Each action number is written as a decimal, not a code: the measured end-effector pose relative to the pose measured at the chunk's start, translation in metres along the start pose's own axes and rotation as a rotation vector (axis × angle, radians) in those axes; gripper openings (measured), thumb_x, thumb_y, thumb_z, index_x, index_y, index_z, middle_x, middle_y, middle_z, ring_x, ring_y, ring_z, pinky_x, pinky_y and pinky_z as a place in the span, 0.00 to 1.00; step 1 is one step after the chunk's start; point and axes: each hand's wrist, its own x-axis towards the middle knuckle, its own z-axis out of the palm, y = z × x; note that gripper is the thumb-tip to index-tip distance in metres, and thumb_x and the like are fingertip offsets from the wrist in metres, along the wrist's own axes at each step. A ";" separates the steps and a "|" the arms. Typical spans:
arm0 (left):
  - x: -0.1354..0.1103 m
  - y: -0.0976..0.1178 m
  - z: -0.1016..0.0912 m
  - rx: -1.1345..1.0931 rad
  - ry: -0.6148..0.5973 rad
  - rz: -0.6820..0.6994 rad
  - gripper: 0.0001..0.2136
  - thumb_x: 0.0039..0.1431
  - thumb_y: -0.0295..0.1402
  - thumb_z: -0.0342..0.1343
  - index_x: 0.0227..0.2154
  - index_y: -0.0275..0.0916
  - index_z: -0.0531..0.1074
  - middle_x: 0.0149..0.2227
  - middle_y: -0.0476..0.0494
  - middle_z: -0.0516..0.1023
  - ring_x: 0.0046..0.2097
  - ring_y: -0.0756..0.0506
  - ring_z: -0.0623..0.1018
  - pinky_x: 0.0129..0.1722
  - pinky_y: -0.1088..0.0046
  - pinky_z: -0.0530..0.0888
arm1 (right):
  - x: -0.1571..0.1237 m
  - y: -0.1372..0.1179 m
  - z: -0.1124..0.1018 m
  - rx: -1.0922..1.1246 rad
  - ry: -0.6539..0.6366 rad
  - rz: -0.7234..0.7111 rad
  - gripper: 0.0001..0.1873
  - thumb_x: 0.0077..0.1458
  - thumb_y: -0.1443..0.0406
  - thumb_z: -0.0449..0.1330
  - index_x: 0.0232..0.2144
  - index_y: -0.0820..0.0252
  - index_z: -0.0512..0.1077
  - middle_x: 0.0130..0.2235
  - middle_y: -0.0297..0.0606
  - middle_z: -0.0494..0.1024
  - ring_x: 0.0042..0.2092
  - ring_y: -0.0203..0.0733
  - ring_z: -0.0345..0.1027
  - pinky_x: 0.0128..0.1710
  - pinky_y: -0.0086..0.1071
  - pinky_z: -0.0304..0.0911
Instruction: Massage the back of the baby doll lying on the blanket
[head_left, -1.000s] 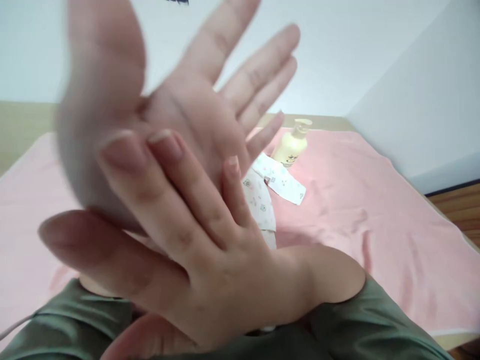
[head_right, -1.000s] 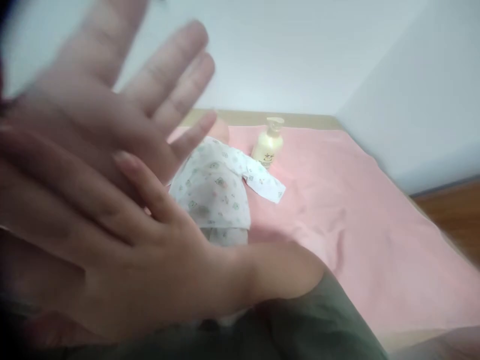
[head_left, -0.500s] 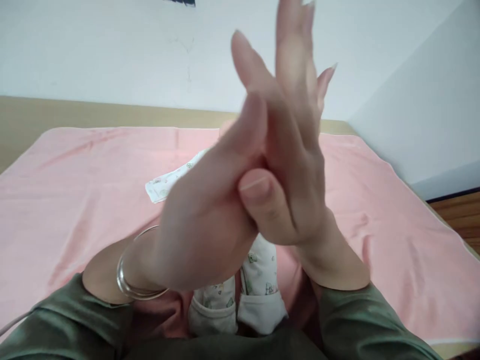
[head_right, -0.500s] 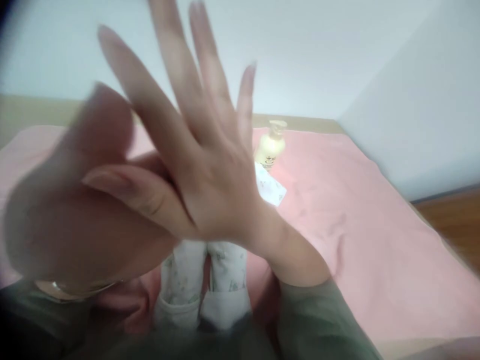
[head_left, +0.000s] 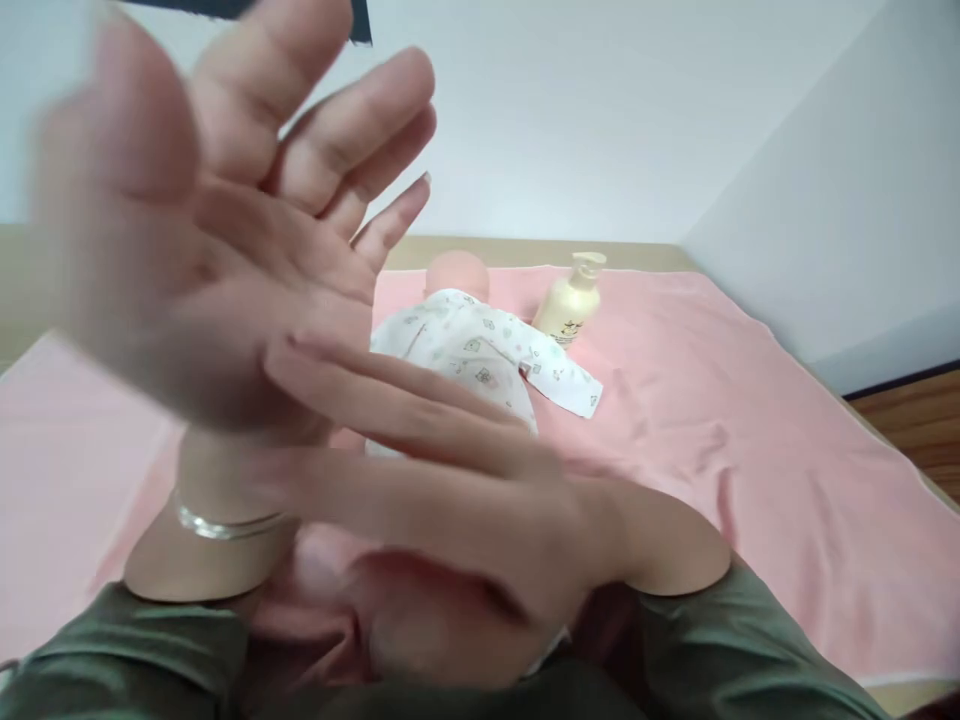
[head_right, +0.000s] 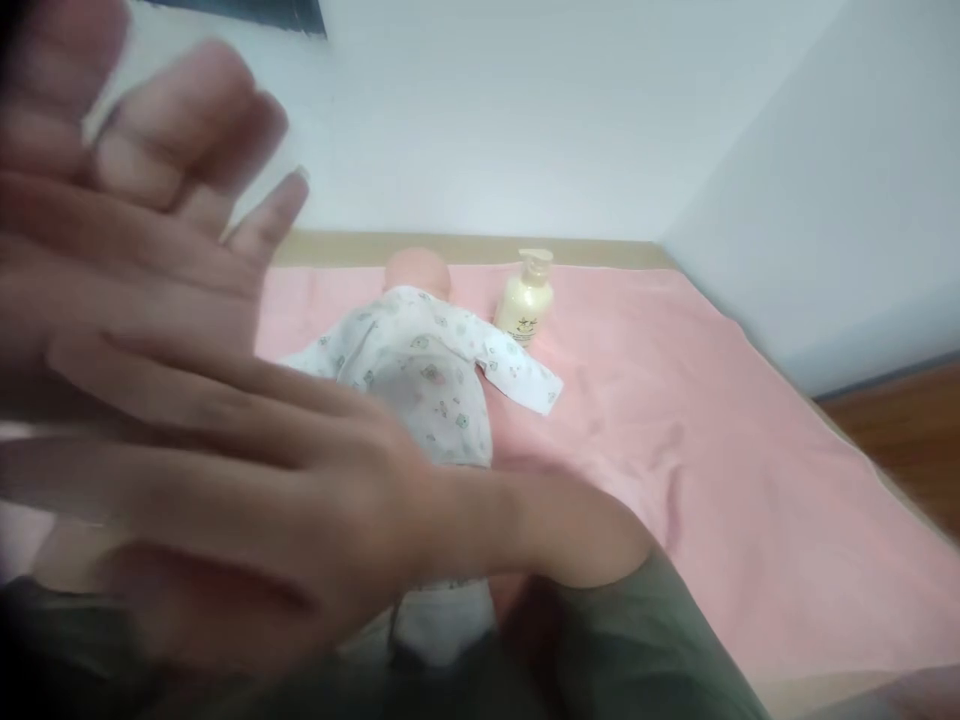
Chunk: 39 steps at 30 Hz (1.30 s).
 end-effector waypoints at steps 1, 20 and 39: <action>0.005 -0.014 -0.006 0.007 -0.031 0.106 0.25 0.77 0.37 0.27 0.57 0.39 0.70 0.53 0.48 0.80 0.64 0.46 0.75 0.72 0.48 0.63 | -0.006 0.013 0.003 0.091 0.139 -0.036 0.18 0.67 0.67 0.48 0.52 0.65 0.73 0.56 0.36 0.80 0.64 0.26 0.67 0.67 0.26 0.64; -0.005 -0.174 -0.061 0.904 0.197 -0.042 0.20 0.54 0.28 0.51 0.50 0.37 0.75 0.59 0.38 0.77 0.62 0.40 0.74 0.68 0.56 0.70 | -0.041 0.192 0.032 -0.218 -0.437 0.586 0.32 0.67 0.57 0.48 0.69 0.60 0.59 0.74 0.41 0.54 0.76 0.54 0.43 0.75 0.63 0.35; -0.003 -0.171 -0.060 0.992 0.081 -0.064 0.13 0.57 0.34 0.50 0.43 0.40 0.74 0.48 0.41 0.80 0.54 0.39 0.75 0.60 0.54 0.72 | -0.042 0.186 0.032 -0.401 -0.396 0.722 0.31 0.68 0.63 0.40 0.69 0.63 0.59 0.72 0.46 0.58 0.73 0.60 0.52 0.71 0.65 0.48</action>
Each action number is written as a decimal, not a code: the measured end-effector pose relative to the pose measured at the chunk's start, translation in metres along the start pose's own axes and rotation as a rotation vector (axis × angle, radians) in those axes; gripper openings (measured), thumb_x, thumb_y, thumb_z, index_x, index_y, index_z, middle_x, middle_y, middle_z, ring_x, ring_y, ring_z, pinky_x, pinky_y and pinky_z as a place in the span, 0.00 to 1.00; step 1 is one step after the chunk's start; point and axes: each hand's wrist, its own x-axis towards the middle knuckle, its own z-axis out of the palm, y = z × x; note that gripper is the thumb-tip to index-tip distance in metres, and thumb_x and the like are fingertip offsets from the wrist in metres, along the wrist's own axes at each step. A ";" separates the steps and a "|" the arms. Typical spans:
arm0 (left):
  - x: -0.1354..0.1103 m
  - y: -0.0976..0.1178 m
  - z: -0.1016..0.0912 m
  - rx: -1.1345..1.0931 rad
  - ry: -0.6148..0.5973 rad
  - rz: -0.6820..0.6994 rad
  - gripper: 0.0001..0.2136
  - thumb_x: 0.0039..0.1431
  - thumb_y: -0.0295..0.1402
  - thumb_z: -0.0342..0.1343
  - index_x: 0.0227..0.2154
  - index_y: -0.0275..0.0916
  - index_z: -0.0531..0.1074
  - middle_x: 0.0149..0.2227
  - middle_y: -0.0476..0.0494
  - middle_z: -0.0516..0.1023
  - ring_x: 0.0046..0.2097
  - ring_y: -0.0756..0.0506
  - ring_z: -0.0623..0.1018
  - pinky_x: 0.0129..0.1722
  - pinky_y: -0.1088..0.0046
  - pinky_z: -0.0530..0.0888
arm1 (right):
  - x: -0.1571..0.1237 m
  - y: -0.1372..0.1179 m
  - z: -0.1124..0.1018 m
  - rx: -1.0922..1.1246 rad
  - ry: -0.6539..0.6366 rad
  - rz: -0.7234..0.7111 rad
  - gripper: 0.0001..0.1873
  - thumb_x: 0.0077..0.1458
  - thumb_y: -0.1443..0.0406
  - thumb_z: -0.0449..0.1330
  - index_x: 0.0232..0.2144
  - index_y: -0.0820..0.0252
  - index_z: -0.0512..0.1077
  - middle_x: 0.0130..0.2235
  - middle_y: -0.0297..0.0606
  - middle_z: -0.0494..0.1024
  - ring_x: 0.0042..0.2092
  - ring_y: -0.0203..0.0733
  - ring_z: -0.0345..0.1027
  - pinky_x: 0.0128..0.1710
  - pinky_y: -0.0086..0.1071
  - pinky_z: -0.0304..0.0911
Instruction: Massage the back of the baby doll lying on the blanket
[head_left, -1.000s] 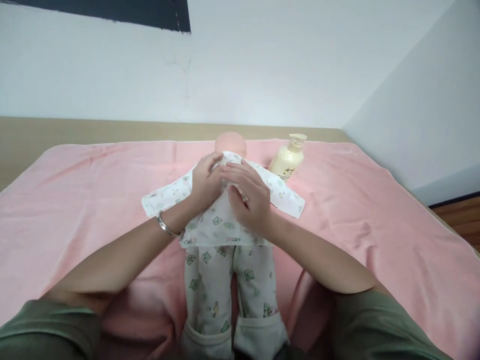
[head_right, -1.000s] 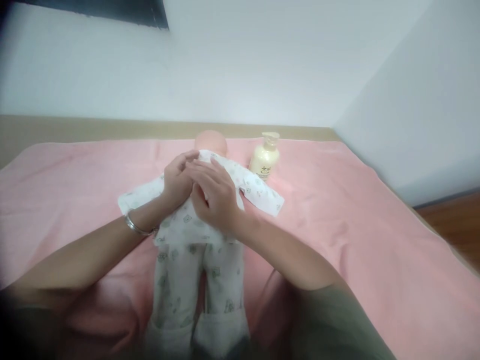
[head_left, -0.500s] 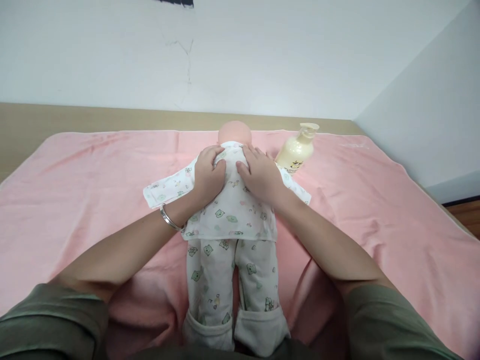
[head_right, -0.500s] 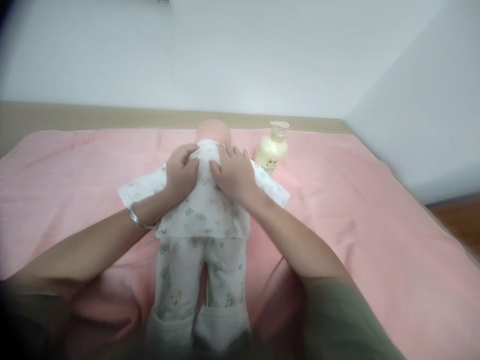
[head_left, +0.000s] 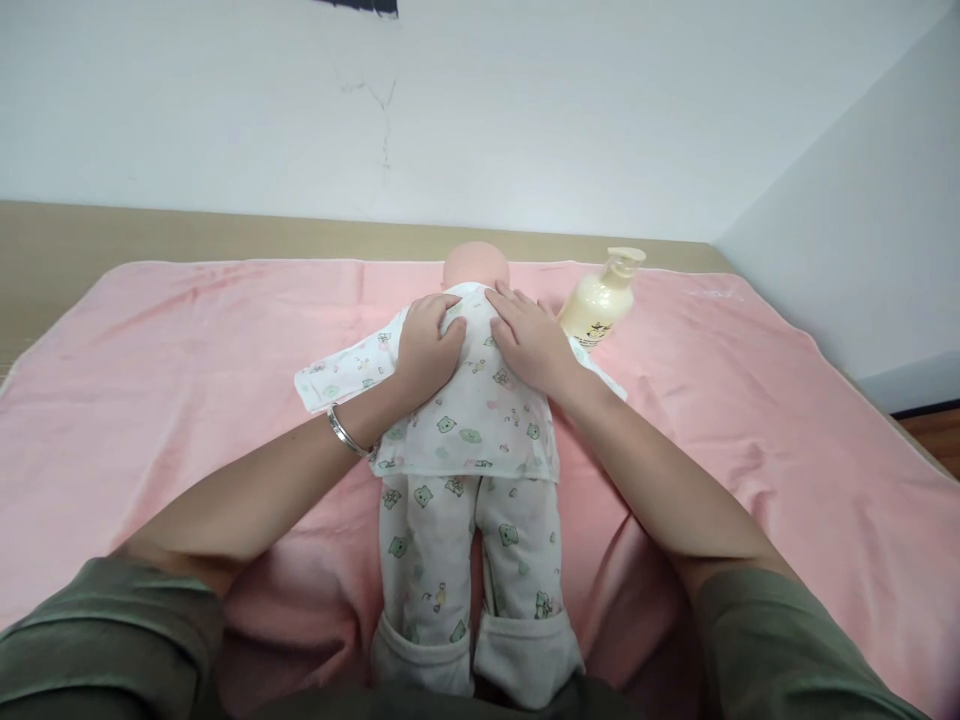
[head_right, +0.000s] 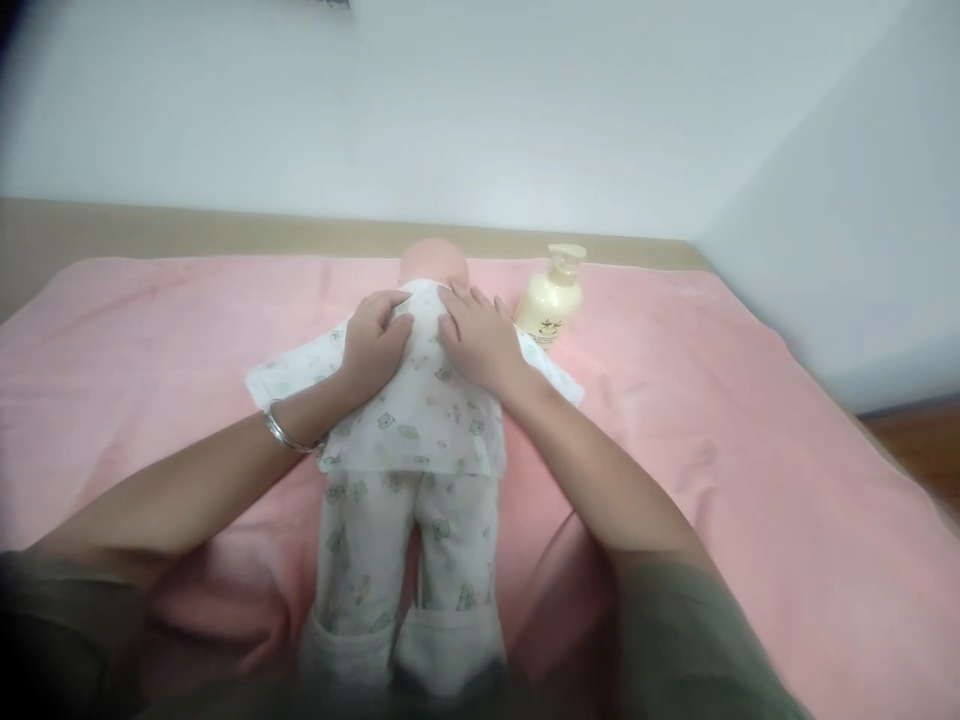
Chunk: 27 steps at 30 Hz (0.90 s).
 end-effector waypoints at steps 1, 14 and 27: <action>0.001 -0.001 0.000 0.000 -0.013 0.006 0.13 0.57 0.35 0.50 0.43 0.40 0.74 0.49 0.40 0.80 0.54 0.39 0.75 0.60 0.54 0.72 | -0.007 -0.009 0.002 -0.030 0.025 0.022 0.31 0.68 0.62 0.39 0.69 0.67 0.60 0.71 0.51 0.59 0.72 0.62 0.53 0.70 0.64 0.49; 0.003 -0.003 0.000 -0.009 -0.042 0.035 0.11 0.62 0.35 0.49 0.42 0.42 0.74 0.46 0.42 0.78 0.52 0.41 0.75 0.59 0.57 0.72 | -0.007 -0.018 0.001 0.057 -0.066 -0.135 0.34 0.65 0.58 0.48 0.71 0.61 0.56 0.74 0.42 0.52 0.75 0.58 0.43 0.74 0.61 0.42; 0.004 -0.006 0.002 0.002 -0.012 0.027 0.13 0.59 0.31 0.46 0.41 0.42 0.74 0.45 0.41 0.79 0.51 0.41 0.76 0.58 0.57 0.74 | -0.014 -0.027 0.008 0.046 -0.021 -0.108 0.34 0.63 0.64 0.46 0.69 0.66 0.59 0.73 0.44 0.55 0.75 0.58 0.43 0.75 0.58 0.42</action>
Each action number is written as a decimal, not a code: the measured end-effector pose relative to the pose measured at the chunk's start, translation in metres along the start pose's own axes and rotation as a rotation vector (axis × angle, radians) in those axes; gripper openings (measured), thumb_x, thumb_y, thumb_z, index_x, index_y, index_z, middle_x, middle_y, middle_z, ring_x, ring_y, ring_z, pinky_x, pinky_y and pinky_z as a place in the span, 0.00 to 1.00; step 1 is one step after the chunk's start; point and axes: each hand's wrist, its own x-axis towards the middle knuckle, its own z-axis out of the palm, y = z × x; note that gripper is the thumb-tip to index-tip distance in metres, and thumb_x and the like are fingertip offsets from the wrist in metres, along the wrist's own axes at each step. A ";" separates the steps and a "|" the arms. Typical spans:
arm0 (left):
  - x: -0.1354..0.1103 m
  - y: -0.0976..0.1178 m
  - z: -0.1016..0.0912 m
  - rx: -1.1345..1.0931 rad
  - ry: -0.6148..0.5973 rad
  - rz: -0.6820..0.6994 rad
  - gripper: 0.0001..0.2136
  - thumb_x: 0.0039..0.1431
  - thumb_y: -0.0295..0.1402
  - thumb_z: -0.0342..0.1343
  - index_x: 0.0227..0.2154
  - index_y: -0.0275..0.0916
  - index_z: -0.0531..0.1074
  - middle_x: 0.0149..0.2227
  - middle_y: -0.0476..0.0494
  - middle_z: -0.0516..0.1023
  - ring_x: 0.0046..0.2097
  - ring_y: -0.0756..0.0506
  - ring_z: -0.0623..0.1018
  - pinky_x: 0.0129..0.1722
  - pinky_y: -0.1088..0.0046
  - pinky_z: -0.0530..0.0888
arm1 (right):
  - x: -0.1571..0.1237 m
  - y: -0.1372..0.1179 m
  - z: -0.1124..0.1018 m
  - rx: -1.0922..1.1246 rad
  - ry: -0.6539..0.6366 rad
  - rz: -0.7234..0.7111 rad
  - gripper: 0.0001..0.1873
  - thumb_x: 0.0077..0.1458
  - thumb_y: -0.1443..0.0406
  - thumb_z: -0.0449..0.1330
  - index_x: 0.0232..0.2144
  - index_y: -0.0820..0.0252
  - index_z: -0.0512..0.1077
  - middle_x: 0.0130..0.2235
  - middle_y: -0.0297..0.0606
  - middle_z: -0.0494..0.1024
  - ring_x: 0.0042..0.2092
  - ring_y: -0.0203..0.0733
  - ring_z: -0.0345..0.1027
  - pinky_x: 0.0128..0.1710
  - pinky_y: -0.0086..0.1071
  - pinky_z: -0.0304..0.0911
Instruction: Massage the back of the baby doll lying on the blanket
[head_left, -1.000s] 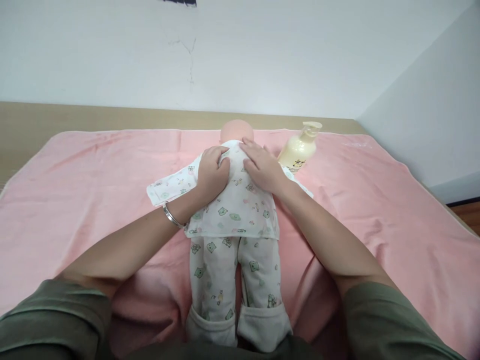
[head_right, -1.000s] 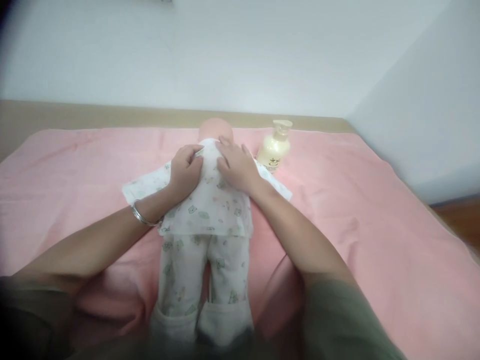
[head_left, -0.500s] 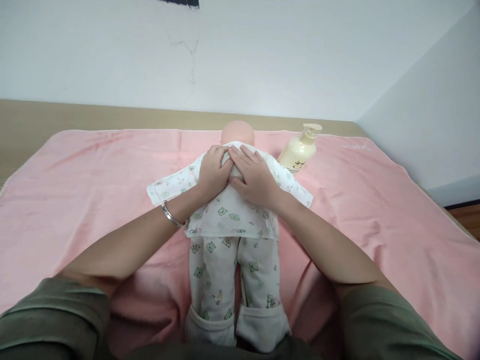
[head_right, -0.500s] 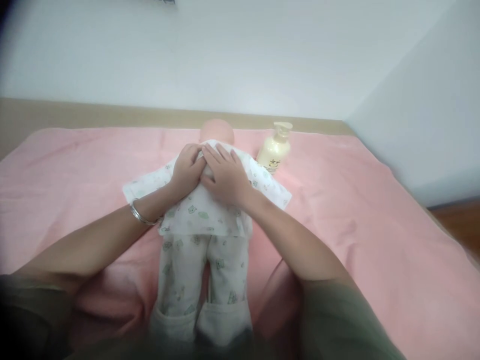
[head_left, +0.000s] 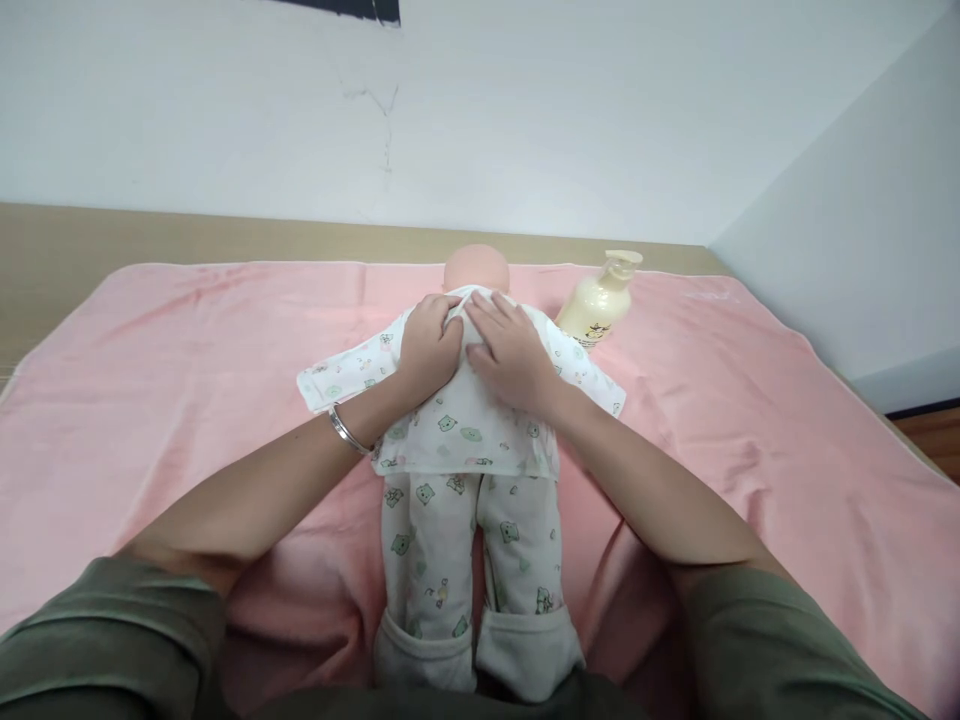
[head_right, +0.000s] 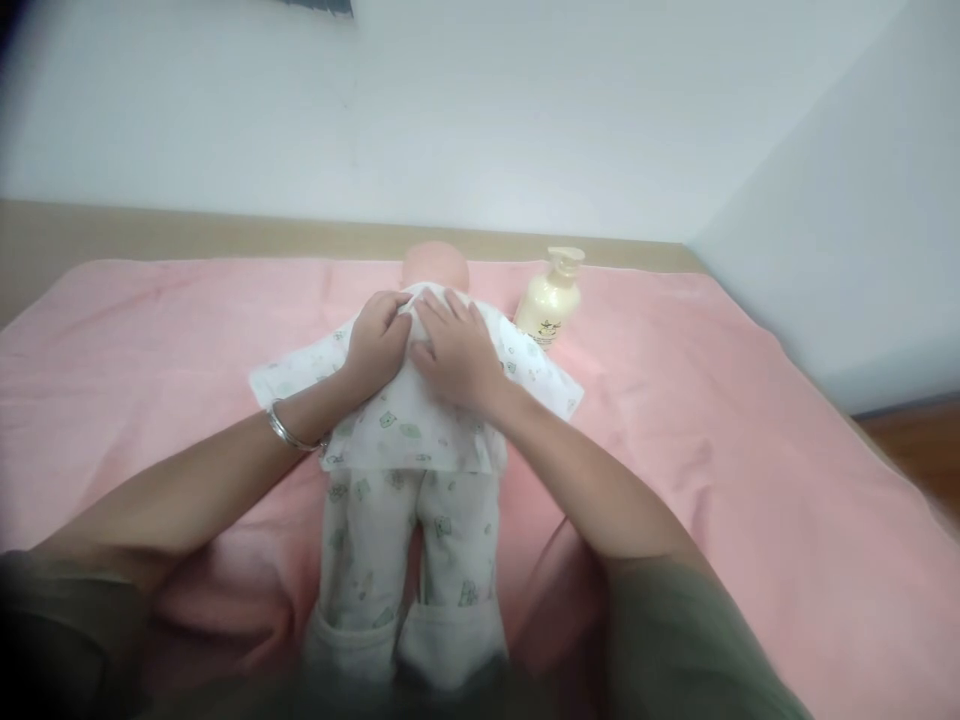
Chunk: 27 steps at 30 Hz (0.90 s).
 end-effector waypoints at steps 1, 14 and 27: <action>0.000 0.000 0.000 0.002 -0.003 0.001 0.13 0.59 0.31 0.46 0.42 0.41 0.74 0.46 0.41 0.79 0.51 0.41 0.76 0.58 0.56 0.73 | 0.006 0.008 -0.003 0.012 0.003 0.029 0.33 0.64 0.63 0.46 0.69 0.67 0.60 0.73 0.45 0.56 0.75 0.59 0.45 0.74 0.57 0.45; -0.002 0.001 -0.002 -0.017 -0.014 -0.026 0.14 0.60 0.32 0.45 0.43 0.39 0.74 0.48 0.41 0.80 0.53 0.42 0.76 0.59 0.60 0.73 | -0.006 -0.008 0.004 -0.043 -0.016 -0.036 0.33 0.65 0.64 0.46 0.70 0.71 0.57 0.73 0.48 0.55 0.75 0.56 0.44 0.76 0.54 0.40; -0.003 0.004 -0.004 0.004 -0.018 -0.058 0.16 0.59 0.32 0.45 0.45 0.38 0.75 0.50 0.39 0.80 0.55 0.42 0.76 0.62 0.60 0.72 | -0.035 -0.040 0.014 -0.155 0.077 0.022 0.35 0.67 0.61 0.46 0.70 0.78 0.52 0.74 0.60 0.50 0.75 0.63 0.40 0.75 0.58 0.40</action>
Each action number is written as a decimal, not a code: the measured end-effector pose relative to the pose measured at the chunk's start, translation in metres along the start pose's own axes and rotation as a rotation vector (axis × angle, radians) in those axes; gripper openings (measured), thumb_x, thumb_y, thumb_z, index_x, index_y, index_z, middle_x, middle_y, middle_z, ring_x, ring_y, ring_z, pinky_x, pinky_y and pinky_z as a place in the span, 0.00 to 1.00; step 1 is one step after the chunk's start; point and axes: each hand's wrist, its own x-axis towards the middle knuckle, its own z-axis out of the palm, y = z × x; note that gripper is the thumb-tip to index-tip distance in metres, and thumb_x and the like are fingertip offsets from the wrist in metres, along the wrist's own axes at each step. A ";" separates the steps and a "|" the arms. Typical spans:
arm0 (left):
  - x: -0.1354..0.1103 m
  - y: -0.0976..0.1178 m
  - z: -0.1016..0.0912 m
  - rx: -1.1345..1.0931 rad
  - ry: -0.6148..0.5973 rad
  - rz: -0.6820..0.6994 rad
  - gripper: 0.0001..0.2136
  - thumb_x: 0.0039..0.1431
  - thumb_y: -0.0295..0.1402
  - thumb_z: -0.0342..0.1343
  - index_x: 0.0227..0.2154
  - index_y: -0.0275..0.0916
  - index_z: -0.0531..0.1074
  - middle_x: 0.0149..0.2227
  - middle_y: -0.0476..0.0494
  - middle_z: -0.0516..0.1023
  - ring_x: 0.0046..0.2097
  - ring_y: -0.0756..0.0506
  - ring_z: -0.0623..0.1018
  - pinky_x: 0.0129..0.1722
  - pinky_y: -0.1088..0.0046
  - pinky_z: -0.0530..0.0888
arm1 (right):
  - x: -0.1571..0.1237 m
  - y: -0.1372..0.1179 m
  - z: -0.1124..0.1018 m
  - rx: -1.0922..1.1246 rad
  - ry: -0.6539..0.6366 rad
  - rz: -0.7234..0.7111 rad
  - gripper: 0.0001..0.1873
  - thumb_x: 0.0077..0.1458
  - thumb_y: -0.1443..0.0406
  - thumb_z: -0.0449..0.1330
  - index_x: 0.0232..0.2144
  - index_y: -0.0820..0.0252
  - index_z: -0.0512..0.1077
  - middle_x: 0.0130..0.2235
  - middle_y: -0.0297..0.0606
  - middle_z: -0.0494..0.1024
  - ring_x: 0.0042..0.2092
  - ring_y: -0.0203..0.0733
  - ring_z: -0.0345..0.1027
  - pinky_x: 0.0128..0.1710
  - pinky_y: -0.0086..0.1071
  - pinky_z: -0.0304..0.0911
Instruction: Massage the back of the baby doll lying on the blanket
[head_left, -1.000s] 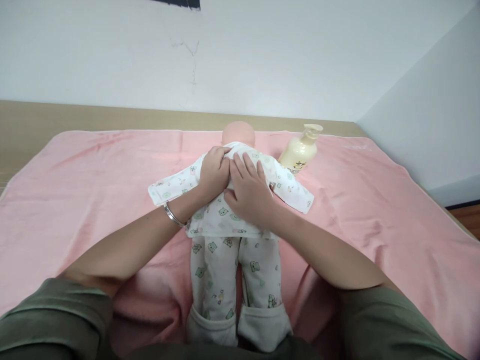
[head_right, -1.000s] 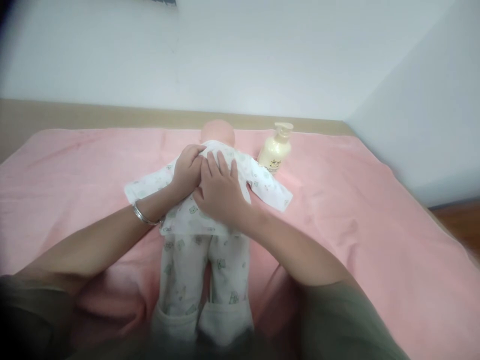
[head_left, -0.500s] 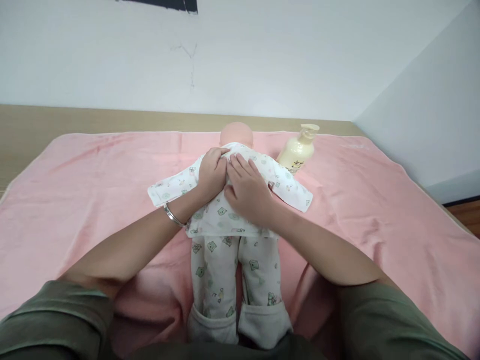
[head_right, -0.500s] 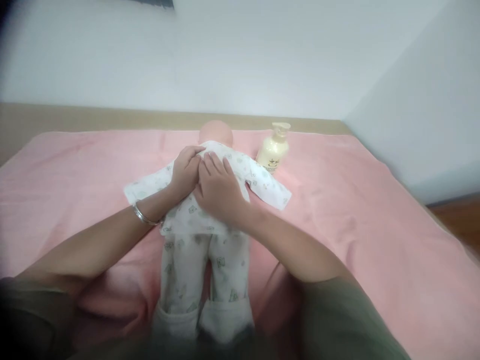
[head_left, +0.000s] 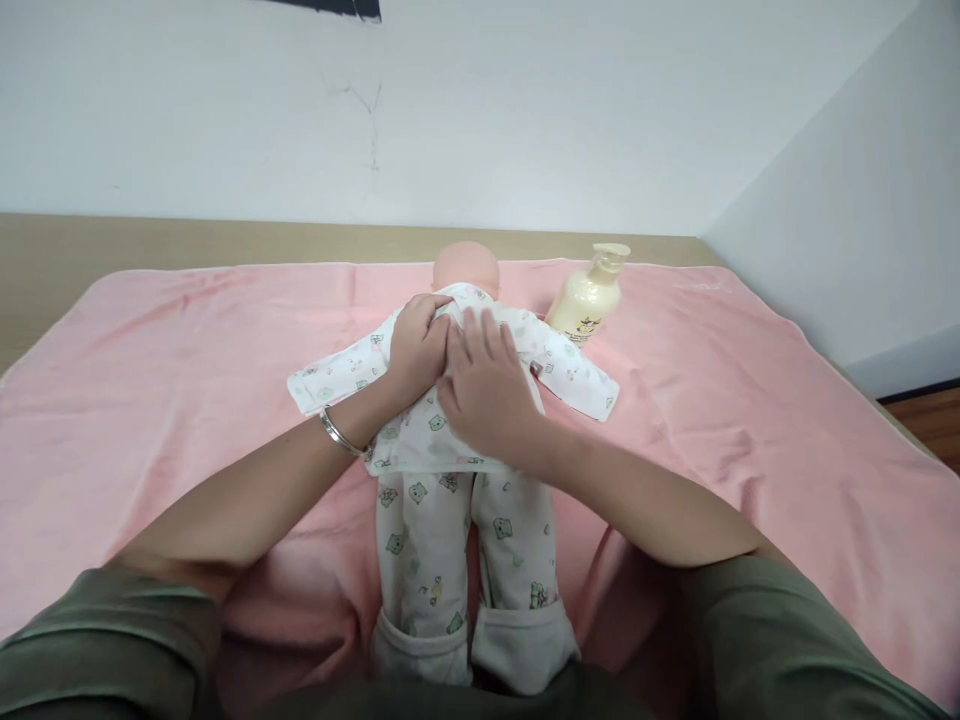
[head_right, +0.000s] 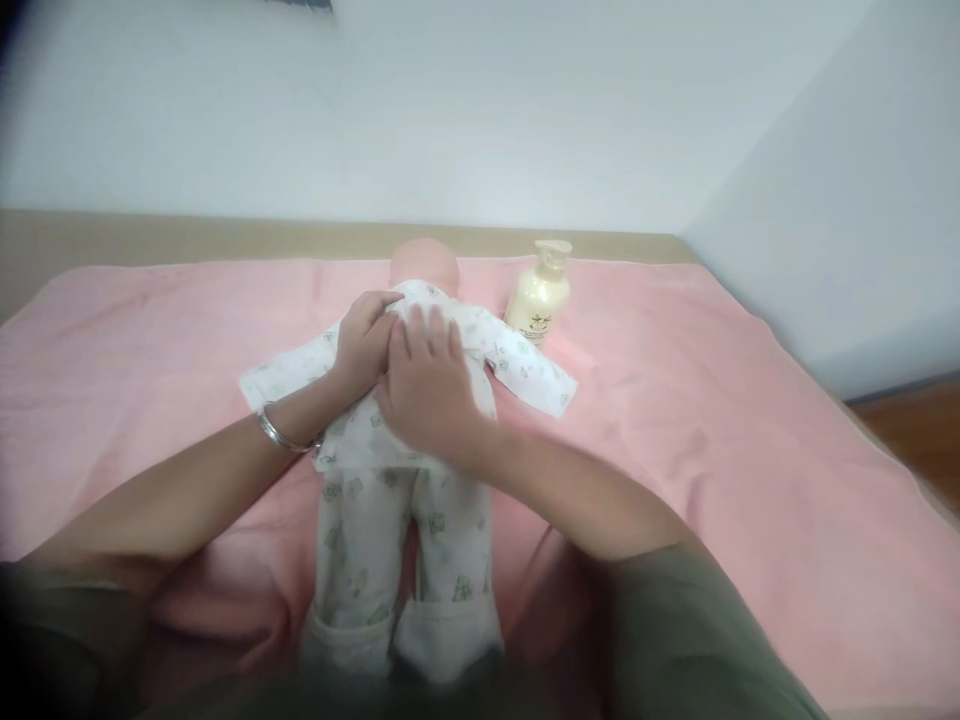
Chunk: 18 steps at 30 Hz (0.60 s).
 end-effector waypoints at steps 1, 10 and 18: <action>0.000 0.000 0.000 -0.002 0.001 -0.007 0.16 0.60 0.31 0.44 0.44 0.38 0.75 0.50 0.39 0.80 0.55 0.42 0.76 0.62 0.60 0.72 | -0.004 -0.005 0.000 0.007 -0.001 -0.049 0.35 0.67 0.61 0.46 0.70 0.79 0.52 0.74 0.59 0.49 0.76 0.61 0.39 0.75 0.57 0.37; -0.010 0.011 0.003 0.190 0.003 -0.066 0.25 0.66 0.36 0.42 0.62 0.30 0.64 0.62 0.27 0.70 0.66 0.34 0.69 0.68 0.49 0.65 | 0.051 0.060 0.003 0.218 -0.060 0.060 0.33 0.69 0.59 0.43 0.71 0.69 0.53 0.75 0.48 0.49 0.76 0.54 0.39 0.75 0.59 0.36; -0.014 0.018 0.001 0.414 -0.137 0.098 0.21 0.66 0.34 0.39 0.55 0.29 0.69 0.59 0.25 0.73 0.64 0.32 0.70 0.66 0.49 0.65 | 0.029 0.036 0.000 0.020 0.026 0.104 0.31 0.69 0.63 0.42 0.67 0.79 0.59 0.67 0.62 0.65 0.71 0.61 0.55 0.71 0.55 0.51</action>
